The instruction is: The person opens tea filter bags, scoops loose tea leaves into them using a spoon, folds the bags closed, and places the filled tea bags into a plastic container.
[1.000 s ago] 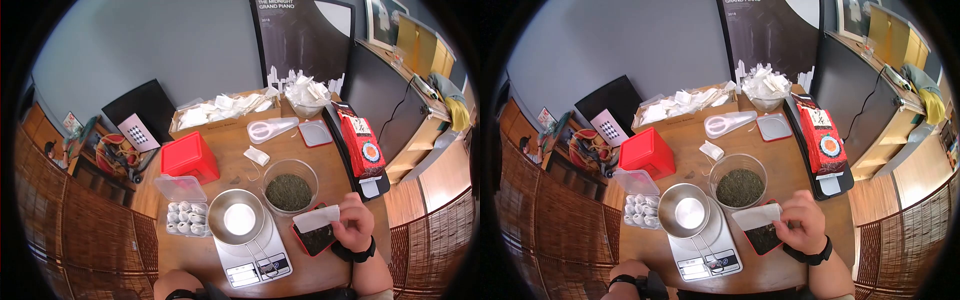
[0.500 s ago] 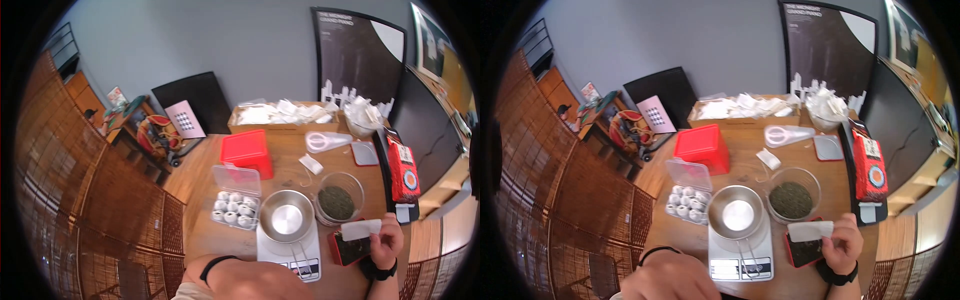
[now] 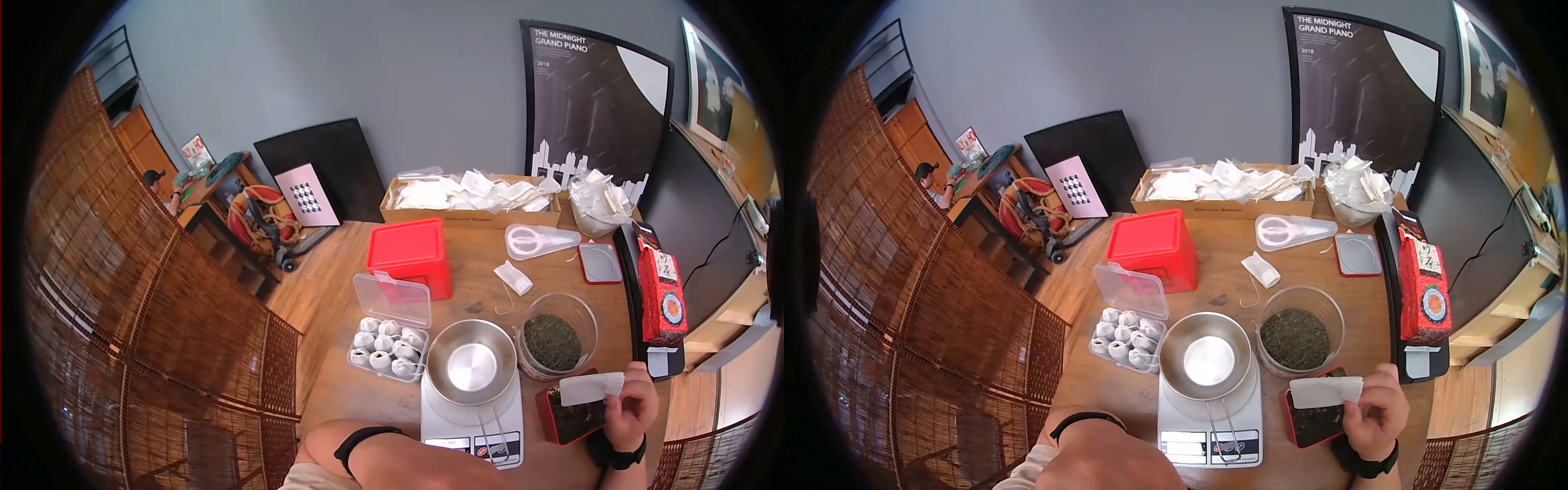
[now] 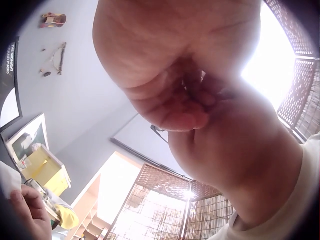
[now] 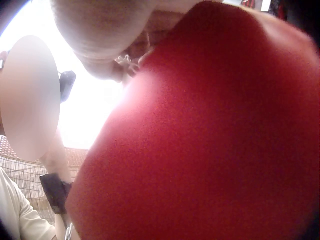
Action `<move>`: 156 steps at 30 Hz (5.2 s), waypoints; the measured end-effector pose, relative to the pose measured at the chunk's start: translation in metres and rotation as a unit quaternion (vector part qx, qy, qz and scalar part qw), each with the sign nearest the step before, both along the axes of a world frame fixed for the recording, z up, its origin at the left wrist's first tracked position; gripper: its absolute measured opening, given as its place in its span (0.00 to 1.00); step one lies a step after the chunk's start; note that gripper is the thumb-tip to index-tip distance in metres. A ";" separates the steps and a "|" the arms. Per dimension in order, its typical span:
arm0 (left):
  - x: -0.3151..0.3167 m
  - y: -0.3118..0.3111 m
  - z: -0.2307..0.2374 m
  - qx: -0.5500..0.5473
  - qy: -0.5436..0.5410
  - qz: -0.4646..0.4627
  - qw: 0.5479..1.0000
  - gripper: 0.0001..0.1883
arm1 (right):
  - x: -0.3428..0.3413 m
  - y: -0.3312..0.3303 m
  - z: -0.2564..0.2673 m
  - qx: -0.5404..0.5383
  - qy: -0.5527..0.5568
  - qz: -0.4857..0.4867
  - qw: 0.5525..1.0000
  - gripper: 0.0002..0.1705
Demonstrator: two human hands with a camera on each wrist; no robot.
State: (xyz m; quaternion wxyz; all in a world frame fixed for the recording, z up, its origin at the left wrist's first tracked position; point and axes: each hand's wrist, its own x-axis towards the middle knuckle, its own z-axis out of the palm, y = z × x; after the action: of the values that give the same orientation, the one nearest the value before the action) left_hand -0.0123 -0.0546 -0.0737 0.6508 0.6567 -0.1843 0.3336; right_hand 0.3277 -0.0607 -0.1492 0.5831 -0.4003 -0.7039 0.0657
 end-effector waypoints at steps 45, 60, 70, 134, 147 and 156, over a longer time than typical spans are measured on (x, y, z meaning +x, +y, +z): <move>0.087 0.048 0.031 0.487 0.283 0.331 0.757 0.16 | -0.008 0.000 0.028 -0.034 -0.126 0.094 0.987 0.18; 0.075 0.056 0.040 0.431 0.355 0.380 0.737 0.16 | -0.001 0.000 0.014 0.011 -0.025 0.018 0.999 0.14; 0.041 0.054 0.067 0.338 0.346 0.472 0.737 0.10 | -0.004 0.003 0.018 0.011 -0.020 0.008 1.000 0.11; -0.083 -0.147 -0.042 0.242 0.434 0.366 0.787 0.19 | 0.079 -0.204 -0.003 -0.026 -0.131 -0.290 0.948 0.06; -0.070 -0.116 -0.232 -0.174 0.559 0.119 0.802 0.21 | 0.031 -0.142 -0.046 -0.134 -0.094 -0.249 0.955 0.11; -0.077 -0.118 -0.242 -0.269 0.503 0.151 0.808 0.16 | 0.023 -0.145 -0.048 -0.269 -0.220 -0.331 0.877 0.26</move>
State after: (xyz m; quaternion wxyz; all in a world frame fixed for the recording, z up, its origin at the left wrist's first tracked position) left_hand -0.0891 -0.1724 -0.3157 0.7445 0.5507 0.3674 0.0873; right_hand 0.3506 -0.2053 -0.1971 0.2703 -0.7555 -0.5958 -0.0341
